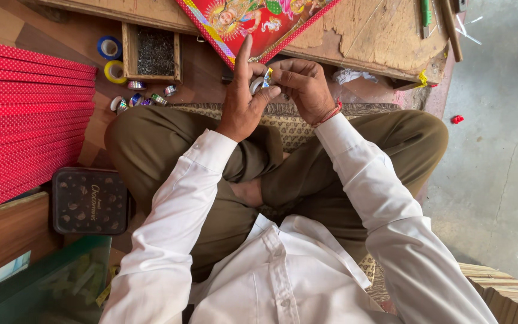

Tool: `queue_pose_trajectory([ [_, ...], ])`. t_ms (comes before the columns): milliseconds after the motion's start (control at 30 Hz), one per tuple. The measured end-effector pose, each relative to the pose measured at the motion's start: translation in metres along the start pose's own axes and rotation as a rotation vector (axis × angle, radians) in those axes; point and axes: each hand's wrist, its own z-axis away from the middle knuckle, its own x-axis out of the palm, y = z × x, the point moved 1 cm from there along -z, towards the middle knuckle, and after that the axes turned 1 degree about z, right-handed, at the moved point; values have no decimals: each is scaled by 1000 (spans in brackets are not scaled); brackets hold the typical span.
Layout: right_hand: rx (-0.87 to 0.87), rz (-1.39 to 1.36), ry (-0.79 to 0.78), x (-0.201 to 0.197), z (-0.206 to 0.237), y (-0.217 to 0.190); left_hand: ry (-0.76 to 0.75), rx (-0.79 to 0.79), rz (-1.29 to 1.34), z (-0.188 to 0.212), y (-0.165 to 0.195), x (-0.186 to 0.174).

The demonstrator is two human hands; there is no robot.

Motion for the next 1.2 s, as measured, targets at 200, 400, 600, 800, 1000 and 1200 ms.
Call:
queue_pose_trajectory([
  [200,-53,88,40,-7,-4,10,34,-69,-42,1,-3,4],
  [400,-183,182,110,-1,-8,13,227,-182,9,-6,0,0],
  [600,-260,255,172,-9,-22,17,225,-153,-115,-14,12,-11],
  [800,-403,451,548,-88,-74,-42,343,-135,-286,-16,12,-36],
  [1000,-471,722,596,-158,-117,-88,410,-358,-294,-16,-3,-38],
  [1200,-519,748,543,-166,-133,-78,398,-482,-374,-14,-16,-33],
])
